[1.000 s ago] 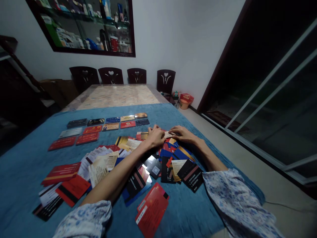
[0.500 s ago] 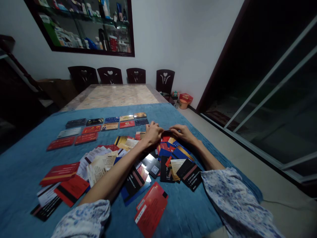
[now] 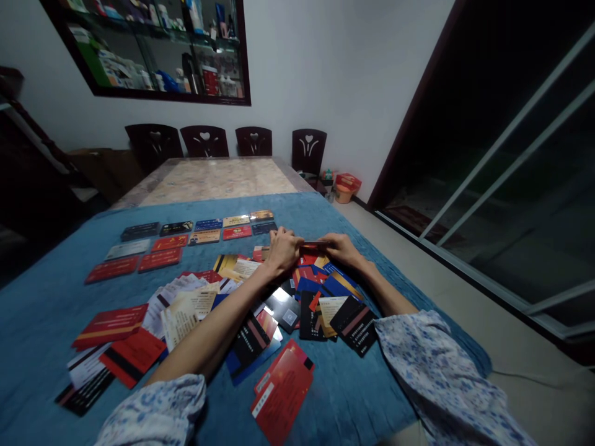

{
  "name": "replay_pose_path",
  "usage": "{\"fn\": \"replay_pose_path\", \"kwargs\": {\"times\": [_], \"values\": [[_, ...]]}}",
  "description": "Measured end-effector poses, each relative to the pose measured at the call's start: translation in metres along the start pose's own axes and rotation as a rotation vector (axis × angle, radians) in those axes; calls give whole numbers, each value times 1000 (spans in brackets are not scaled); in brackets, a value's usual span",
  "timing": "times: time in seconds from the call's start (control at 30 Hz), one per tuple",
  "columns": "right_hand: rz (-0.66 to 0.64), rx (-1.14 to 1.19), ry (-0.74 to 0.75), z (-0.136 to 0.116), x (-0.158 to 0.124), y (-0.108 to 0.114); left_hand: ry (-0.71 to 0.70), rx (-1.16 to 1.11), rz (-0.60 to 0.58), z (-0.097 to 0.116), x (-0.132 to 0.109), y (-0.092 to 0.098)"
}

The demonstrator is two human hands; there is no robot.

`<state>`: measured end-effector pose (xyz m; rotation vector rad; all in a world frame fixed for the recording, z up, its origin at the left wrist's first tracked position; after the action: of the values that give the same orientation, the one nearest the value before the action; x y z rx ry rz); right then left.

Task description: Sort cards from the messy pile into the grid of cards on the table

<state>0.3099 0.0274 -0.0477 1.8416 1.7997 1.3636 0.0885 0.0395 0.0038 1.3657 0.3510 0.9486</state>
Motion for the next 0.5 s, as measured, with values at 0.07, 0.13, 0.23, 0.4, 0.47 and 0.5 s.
{"fn": "replay_pose_path", "kwargs": {"times": [0.07, 0.13, 0.23, 0.4, 0.47, 0.5], "values": [[0, -2, -6, -1, 0, 0, 14, -33, -2, 0, 0, 0], [6, 8, -20, -2, 0, -1, 28, -82, 2, 0, 1, -1], [16, 40, -34, -6, 0, 0, 51, -141, 16, -2, 2, -4], [31, 126, -62, -13, 0, 1, 74, -166, 8, -4, 3, -6], [42, 136, -80, -15, 1, 1, 83, -169, 9, -4, 3, -6], [48, 135, -87, -16, 1, 1, 88, -171, 12, -4, 3, -5]]}}
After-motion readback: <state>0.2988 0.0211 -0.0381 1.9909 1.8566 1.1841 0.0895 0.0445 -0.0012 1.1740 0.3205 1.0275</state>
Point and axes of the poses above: each hand's wrist, its own x-axis towards the middle knuckle, its own y-axis out of the back of the hand, z = x × y, the point moved 1 cm from there along x, towards the middle knuckle
